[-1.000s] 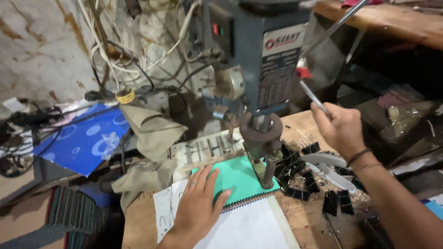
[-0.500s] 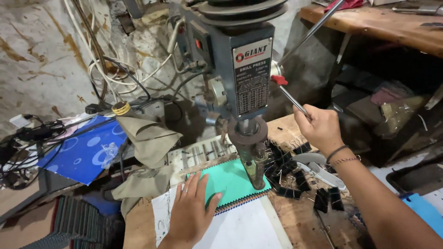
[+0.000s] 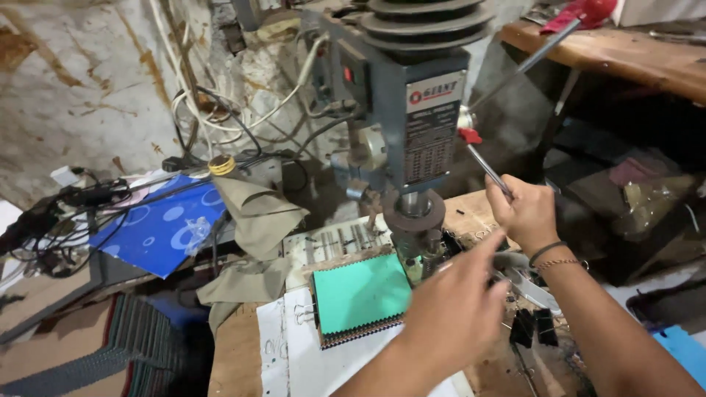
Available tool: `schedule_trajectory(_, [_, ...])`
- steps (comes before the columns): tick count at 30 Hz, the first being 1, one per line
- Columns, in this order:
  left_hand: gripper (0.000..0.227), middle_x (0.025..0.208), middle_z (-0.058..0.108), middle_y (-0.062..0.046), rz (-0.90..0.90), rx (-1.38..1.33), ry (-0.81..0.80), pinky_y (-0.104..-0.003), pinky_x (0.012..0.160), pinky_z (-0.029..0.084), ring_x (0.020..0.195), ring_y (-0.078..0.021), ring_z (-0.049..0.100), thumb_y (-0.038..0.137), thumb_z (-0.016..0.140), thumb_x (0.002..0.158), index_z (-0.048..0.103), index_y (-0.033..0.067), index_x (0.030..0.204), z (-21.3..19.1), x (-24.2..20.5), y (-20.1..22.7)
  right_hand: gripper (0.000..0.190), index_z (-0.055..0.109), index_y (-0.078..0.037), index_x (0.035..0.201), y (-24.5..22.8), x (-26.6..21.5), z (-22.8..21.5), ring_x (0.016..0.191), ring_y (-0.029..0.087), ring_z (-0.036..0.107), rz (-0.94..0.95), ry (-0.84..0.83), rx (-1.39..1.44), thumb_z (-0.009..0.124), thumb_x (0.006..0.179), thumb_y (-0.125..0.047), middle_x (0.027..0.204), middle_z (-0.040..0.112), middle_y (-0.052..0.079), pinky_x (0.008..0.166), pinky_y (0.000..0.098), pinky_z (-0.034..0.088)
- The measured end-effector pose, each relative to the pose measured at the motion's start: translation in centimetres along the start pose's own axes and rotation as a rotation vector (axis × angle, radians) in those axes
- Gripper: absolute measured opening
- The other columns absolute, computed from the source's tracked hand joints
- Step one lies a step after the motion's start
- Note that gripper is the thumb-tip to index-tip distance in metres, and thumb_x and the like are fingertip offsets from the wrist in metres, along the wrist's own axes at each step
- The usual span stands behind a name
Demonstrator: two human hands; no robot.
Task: Using a manual drill press to punch holes into stacks of fabric or paper samples.
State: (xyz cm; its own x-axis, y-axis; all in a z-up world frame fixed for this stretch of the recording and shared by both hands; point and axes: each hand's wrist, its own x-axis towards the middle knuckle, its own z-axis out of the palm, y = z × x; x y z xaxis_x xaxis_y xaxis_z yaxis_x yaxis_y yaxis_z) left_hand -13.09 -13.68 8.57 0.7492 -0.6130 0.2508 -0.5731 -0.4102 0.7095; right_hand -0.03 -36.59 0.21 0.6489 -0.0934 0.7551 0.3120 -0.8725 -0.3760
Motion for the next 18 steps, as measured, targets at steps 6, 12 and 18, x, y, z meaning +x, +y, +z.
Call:
schedule_trajectory(6, [0.097,0.12,0.05,-0.032,-0.015,0.037,0.209,-0.07,0.086,0.05,0.115,-0.0581,0.054,0.001,0.056,0.086,0.005,0.0106,0.168,5.4,11.0,-1.9,0.027,0.061,-0.001,0.084,5.8,-1.1,2.2,0.075,0.044,0.065,0.006,0.031,0.005,0.07,0.101,-0.02,0.068,0.06,0.025,0.071,0.0516,0.045])
schedule_trajectory(12, [0.064,0.114,0.067,-0.024,-0.14,0.492,0.592,-0.059,0.078,0.05,0.095,-0.044,0.065,0.014,0.047,0.102,0.035,0.0255,0.164,10.5,12.6,-4.5,0.035,0.051,-0.011,0.11,-0.3,-0.5,-0.4,0.084,0.021,0.067,0.354,0.02,0.153,0.074,0.106,-0.037,0.101,0.073,0.015,0.071,0.0375,0.047])
schedule_trajectory(18, [0.099,0.135,0.054,-0.038,-0.291,0.204,0.08,-0.07,0.089,0.044,0.102,-0.051,0.064,0.006,0.059,0.098,-0.001,0.033,0.172,7.6,10.4,-1.6,0.064,0.028,-0.006,0.137,-1.7,1.5,-4.2,0.071,0.016,0.049,0.37,-0.298,0.381,0.072,0.09,0.001,0.084,0.05,0.011,0.063,0.0316,0.04])
